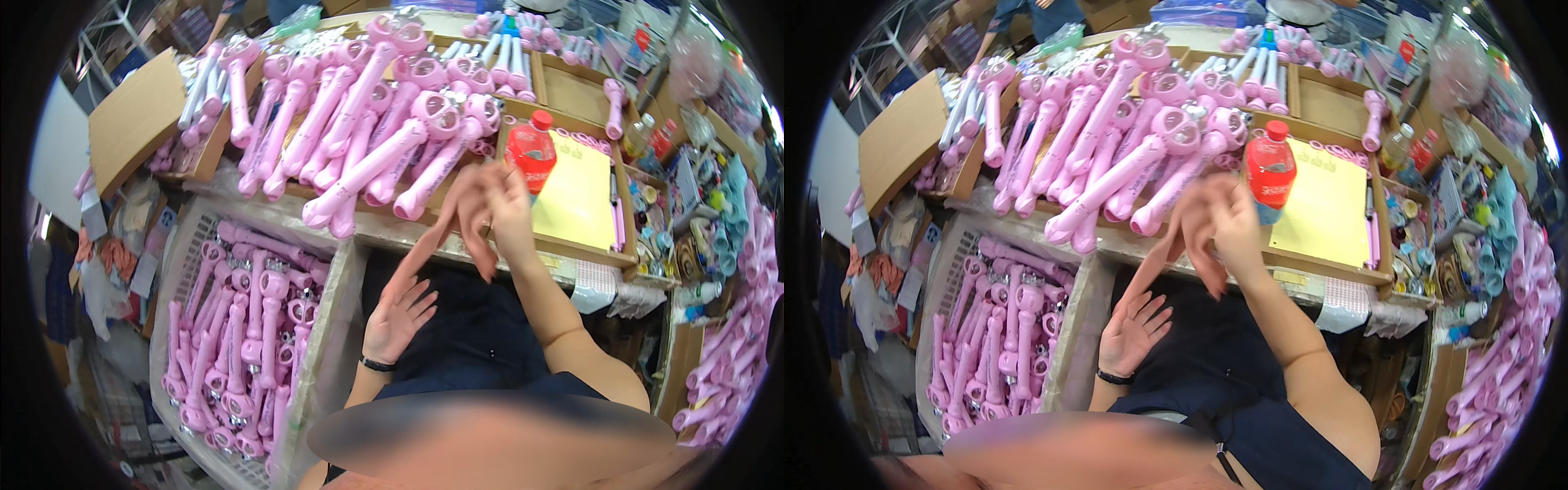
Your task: The person assembles pink light sticks by inserting a small metal piece into the top, wiping the surface with a cloth, and placing each finished unit on a nearby table. The person repeats this sequence for multiple items.
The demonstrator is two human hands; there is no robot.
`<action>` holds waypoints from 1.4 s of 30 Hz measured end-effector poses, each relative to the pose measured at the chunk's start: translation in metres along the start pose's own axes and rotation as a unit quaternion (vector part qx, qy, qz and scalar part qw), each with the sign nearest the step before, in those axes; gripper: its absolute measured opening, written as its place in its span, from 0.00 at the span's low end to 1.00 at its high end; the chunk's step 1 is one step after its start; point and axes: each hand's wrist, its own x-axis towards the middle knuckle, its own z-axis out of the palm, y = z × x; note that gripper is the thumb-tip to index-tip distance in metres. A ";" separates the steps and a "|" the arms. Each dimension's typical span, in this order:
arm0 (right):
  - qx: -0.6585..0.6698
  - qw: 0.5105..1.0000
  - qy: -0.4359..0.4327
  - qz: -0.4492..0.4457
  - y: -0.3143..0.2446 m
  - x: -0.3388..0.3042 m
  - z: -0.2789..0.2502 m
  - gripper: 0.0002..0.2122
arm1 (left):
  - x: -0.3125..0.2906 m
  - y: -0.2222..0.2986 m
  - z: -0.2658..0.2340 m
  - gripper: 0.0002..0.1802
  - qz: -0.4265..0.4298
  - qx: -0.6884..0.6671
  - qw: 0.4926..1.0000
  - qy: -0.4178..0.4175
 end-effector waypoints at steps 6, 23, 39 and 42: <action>-0.345 0.909 0.007 -0.232 0.009 0.039 0.002 0.09 | -0.014 -0.004 -0.015 0.25 0.019 -0.018 0.999 -0.029; -0.760 0.647 -0.037 0.034 -0.012 0.166 -0.283 0.31 | 0.018 -0.026 0.031 0.18 0.026 0.311 0.950 0.012; -0.735 0.508 0.309 -0.326 -0.197 0.060 -0.263 0.10 | 0.252 -0.066 0.178 0.61 0.501 0.623 0.601 -0.019; -0.563 0.671 0.373 -0.304 -0.228 -0.001 -0.276 0.13 | 0.278 -0.061 0.173 0.55 0.515 0.608 0.600 -0.066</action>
